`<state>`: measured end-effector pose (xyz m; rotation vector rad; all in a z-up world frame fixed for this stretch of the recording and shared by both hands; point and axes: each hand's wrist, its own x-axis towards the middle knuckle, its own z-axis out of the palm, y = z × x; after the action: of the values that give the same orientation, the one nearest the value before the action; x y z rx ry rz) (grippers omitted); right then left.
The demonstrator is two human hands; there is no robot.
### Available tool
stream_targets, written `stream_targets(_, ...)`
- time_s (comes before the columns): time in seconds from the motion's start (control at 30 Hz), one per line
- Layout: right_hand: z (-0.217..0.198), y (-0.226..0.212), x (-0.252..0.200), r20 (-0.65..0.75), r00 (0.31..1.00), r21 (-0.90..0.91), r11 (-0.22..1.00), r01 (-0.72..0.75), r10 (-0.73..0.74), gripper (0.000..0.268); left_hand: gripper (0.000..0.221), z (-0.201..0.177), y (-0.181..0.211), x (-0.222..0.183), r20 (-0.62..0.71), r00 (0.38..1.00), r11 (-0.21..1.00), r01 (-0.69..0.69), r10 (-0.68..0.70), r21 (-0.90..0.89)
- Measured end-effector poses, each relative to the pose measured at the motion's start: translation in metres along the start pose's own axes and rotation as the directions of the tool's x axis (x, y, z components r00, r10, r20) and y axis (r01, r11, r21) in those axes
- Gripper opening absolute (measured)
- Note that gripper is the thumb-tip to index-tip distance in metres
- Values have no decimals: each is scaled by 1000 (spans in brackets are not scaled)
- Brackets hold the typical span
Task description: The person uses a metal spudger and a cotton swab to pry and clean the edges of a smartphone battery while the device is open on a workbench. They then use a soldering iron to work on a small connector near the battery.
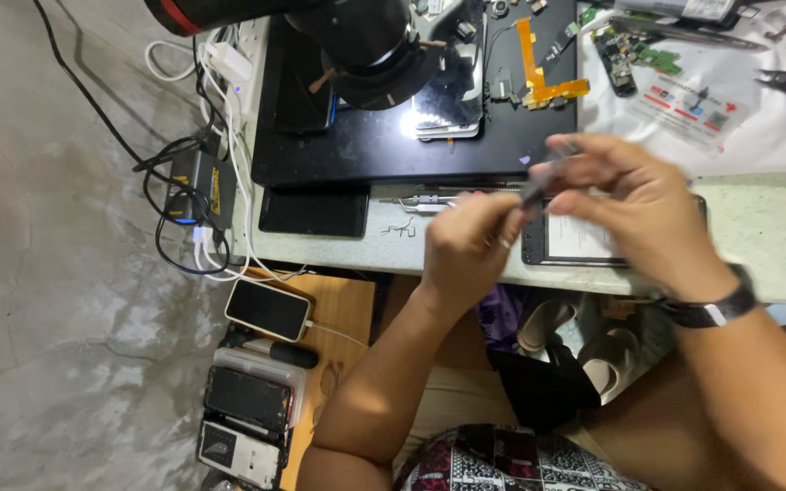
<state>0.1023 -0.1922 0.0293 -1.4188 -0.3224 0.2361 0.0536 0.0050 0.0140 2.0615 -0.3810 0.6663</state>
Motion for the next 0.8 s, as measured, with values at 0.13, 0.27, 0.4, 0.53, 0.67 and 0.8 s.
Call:
stream_targets(0.13,14,2,5,48,998,157,986,-47,40,22,15,11,-5,-8,-41,996,992,-71,75,101)
stream_targets(0.27,6,9,11,-14,990,164,977,-136,140,21,13,20,-22,-22,-66,998,1000,-11,12,24)
stream_targets(0.4,-24,9,24,-192,980,-115,991,-71,48,25,20,24,-39,-33,-152,957,922,186,-249,-339)
stream_targets(0.53,-55,19,58,-250,968,-147,989,-10,-27,34,26,27,-45,-39,-142,966,932,159,-214,-326)
stream_targets(0.67,-68,30,86,-201,968,-268,959,91,-148,46,24,23,-38,-33,-112,991,985,56,-75,-163)
stream_targets(0.8,-65,36,93,-211,927,-427,882,197,-309,50,23,18,-31,-32,-87,994,983,47,-63,-177)
